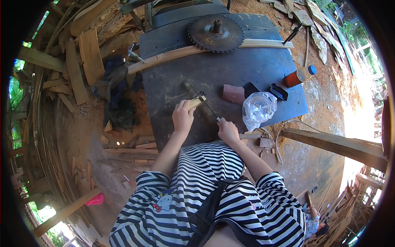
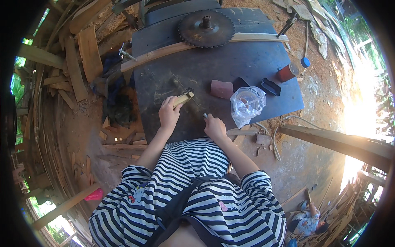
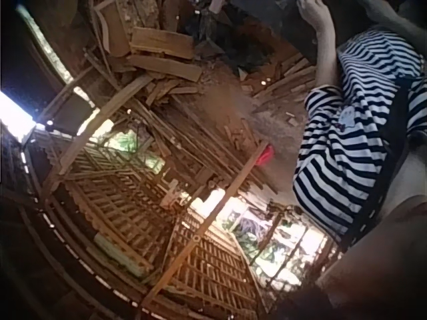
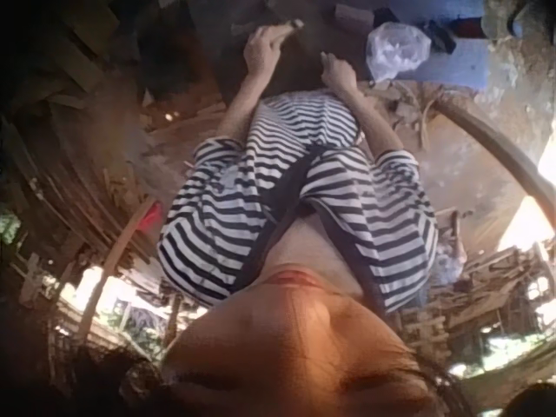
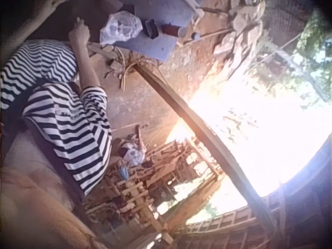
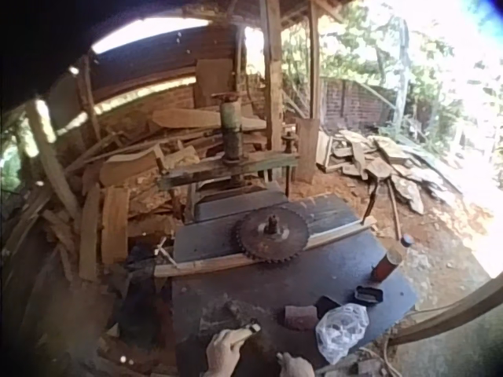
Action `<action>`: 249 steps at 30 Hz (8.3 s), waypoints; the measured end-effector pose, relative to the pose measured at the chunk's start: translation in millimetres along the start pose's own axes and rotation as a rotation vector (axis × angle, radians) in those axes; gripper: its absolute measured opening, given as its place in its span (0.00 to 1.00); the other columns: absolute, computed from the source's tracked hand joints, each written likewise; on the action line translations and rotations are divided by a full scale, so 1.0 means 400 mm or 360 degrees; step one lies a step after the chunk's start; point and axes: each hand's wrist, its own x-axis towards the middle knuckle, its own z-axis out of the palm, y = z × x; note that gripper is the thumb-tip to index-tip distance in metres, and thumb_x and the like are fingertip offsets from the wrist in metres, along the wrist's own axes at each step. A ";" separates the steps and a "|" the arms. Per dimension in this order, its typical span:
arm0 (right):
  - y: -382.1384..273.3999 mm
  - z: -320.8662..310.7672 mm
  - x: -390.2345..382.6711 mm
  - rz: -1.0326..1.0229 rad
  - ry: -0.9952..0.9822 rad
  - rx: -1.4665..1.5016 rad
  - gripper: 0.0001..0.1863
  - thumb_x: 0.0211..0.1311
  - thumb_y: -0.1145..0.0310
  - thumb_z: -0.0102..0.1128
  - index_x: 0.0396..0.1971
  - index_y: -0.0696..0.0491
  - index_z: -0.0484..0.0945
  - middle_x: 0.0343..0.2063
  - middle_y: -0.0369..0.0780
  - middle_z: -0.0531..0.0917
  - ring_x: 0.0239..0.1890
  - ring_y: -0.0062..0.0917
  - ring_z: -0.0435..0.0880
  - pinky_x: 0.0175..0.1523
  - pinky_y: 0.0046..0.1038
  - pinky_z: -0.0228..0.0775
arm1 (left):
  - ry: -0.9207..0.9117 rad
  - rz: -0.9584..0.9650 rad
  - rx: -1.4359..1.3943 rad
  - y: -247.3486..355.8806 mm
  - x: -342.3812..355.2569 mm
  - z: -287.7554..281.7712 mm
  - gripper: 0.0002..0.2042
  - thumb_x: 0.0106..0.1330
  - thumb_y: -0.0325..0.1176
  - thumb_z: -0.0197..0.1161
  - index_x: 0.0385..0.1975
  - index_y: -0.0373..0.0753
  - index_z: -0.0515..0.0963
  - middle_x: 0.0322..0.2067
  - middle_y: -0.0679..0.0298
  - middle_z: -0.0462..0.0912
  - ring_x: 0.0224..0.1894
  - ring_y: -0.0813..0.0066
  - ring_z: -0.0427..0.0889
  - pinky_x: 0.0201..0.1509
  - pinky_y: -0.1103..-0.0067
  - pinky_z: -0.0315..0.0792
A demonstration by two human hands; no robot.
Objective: The person cuts a wooden block using a hand saw blade, then sits on the ground and carves the wood with a chisel struck by a wooden block.
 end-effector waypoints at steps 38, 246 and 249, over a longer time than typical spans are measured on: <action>0.045 0.012 -0.027 0.0102 0.0209 0.0434 0.10 0.61 0.67 0.53 0.28 0.59 0.74 0.26 0.56 0.79 0.33 0.54 0.78 0.38 0.50 0.68 | -0.0019 -0.0008 -0.0133 -0.003 0.018 -0.008 0.15 0.48 0.24 0.69 0.38 0.36 0.78 0.38 0.58 0.80 0.42 0.56 0.79 0.46 0.69 0.73; -0.303 -0.299 -0.346 -0.0746 0.0819 0.1363 0.28 0.73 0.60 0.39 0.12 0.60 0.61 0.09 0.37 0.61 0.12 0.23 0.59 0.20 0.28 0.46 | 0.0133 0.1421 -0.0393 0.335 -0.120 -0.424 0.21 0.39 0.29 0.67 0.39 0.38 0.80 0.36 0.64 0.83 0.38 0.71 0.84 0.41 0.76 0.81; -0.297 -0.284 -0.344 -0.0759 0.0837 0.1383 0.28 0.73 0.58 0.38 0.12 0.59 0.61 0.09 0.35 0.61 0.13 0.20 0.57 0.21 0.28 0.46 | 0.0110 0.1402 -0.0399 0.334 -0.121 -0.424 0.21 0.37 0.28 0.66 0.38 0.38 0.81 0.36 0.63 0.83 0.38 0.71 0.84 0.40 0.77 0.81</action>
